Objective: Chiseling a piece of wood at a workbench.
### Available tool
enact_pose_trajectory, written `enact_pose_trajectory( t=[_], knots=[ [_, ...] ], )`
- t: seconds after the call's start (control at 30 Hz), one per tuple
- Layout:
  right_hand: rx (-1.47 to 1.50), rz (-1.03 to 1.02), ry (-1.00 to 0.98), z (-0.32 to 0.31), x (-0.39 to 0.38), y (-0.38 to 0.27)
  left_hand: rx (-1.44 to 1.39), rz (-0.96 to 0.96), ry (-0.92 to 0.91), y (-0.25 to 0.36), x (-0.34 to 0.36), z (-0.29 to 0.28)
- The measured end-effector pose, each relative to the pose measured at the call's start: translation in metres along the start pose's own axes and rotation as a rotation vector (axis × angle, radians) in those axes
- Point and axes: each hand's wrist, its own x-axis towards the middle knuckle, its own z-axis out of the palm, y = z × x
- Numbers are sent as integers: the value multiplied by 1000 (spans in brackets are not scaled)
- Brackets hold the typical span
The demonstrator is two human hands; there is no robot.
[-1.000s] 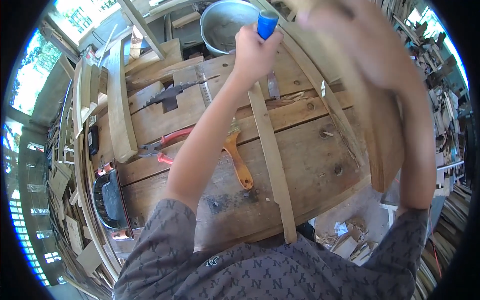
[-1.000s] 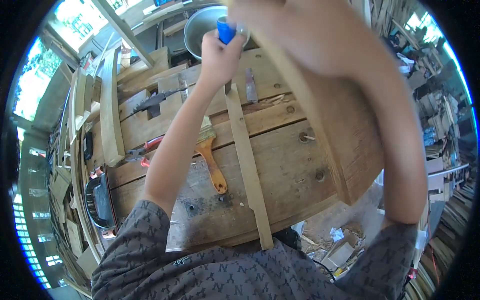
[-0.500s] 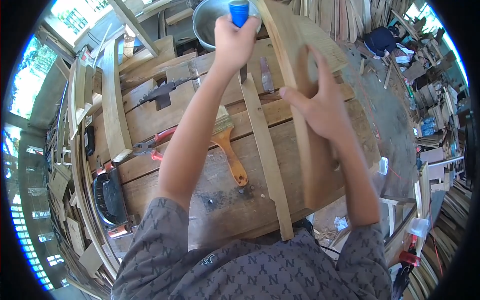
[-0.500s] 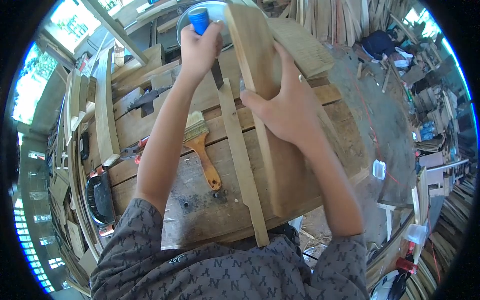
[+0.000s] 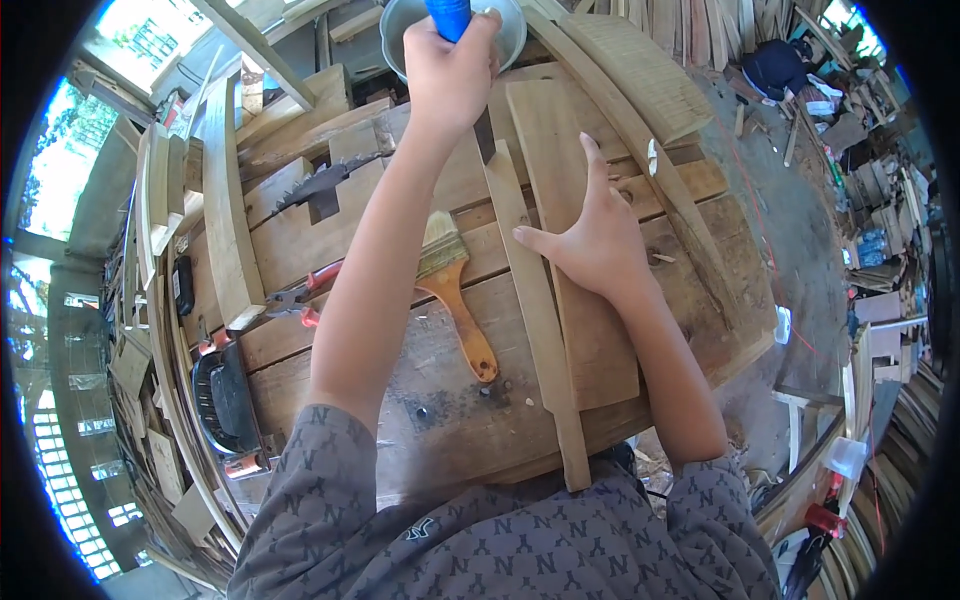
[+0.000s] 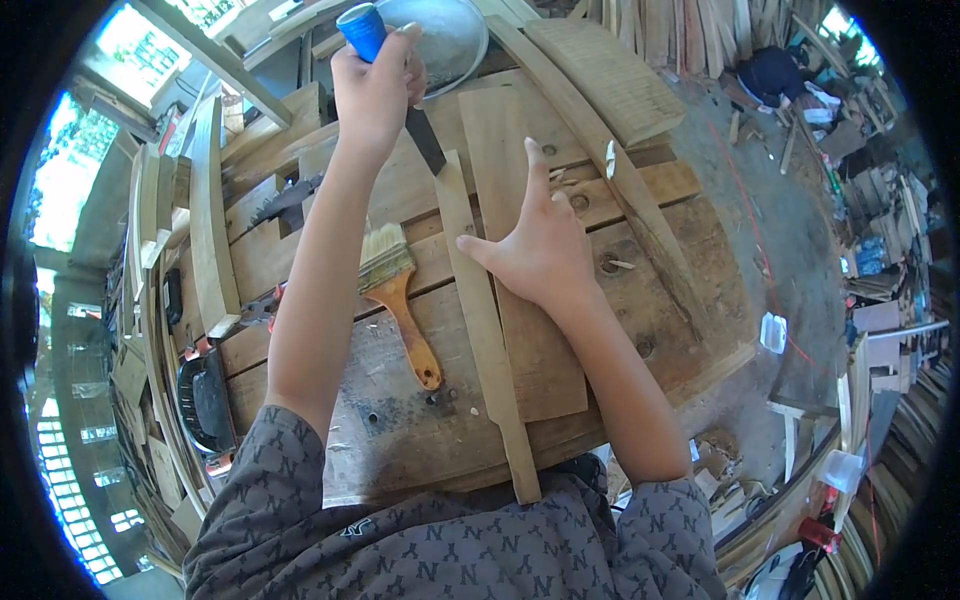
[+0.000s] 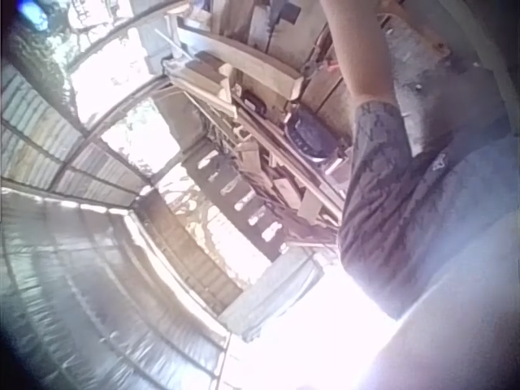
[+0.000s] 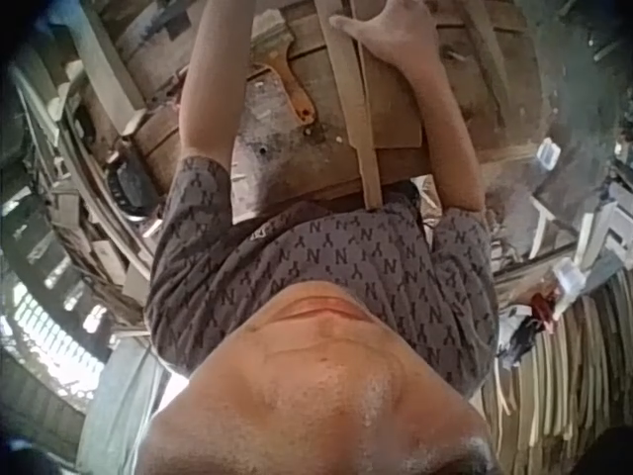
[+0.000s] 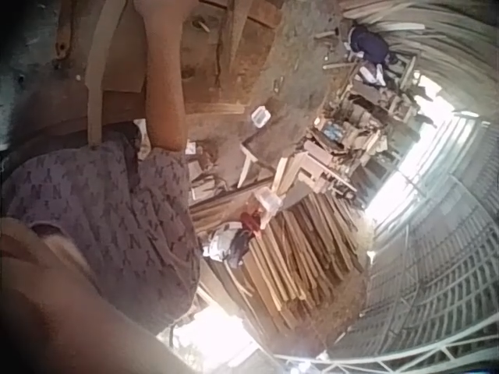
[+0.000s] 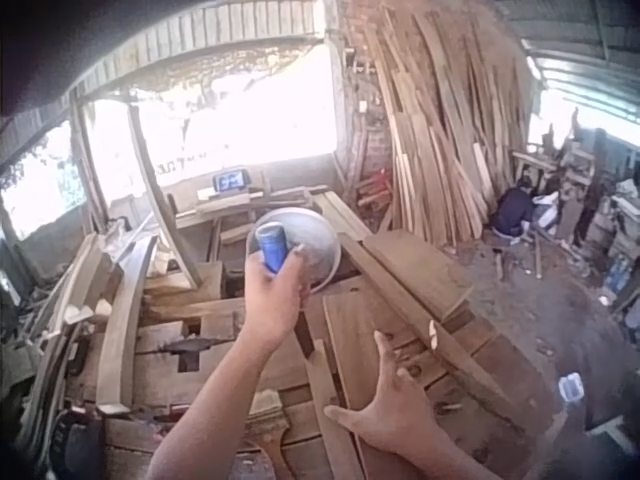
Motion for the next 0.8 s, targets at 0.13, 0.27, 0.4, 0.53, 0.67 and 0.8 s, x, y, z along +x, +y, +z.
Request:
enact_pose_trajectory(
  t=[0.13,0.27,0.4,0.53,0.67,0.8],
  knots=[
    [-37,13,-18,-1,0,-3,30,32,-14,-1,-1,0],
    [-63,41,-48,-4,-1,-7,23,33,-25,-6,-1,-1],
    [-63,24,-49,-1,1,-3,55,-23,32,-11,1,-1],
    [-40,63,-65,-4,0,-6,-56,-30,9,-7,5,-3],
    [-39,73,-82,-6,2,-9,-67,-42,40,-4,5,0],
    [-62,10,-40,-4,0,-5,26,10,45,0,1,8]
  ],
)
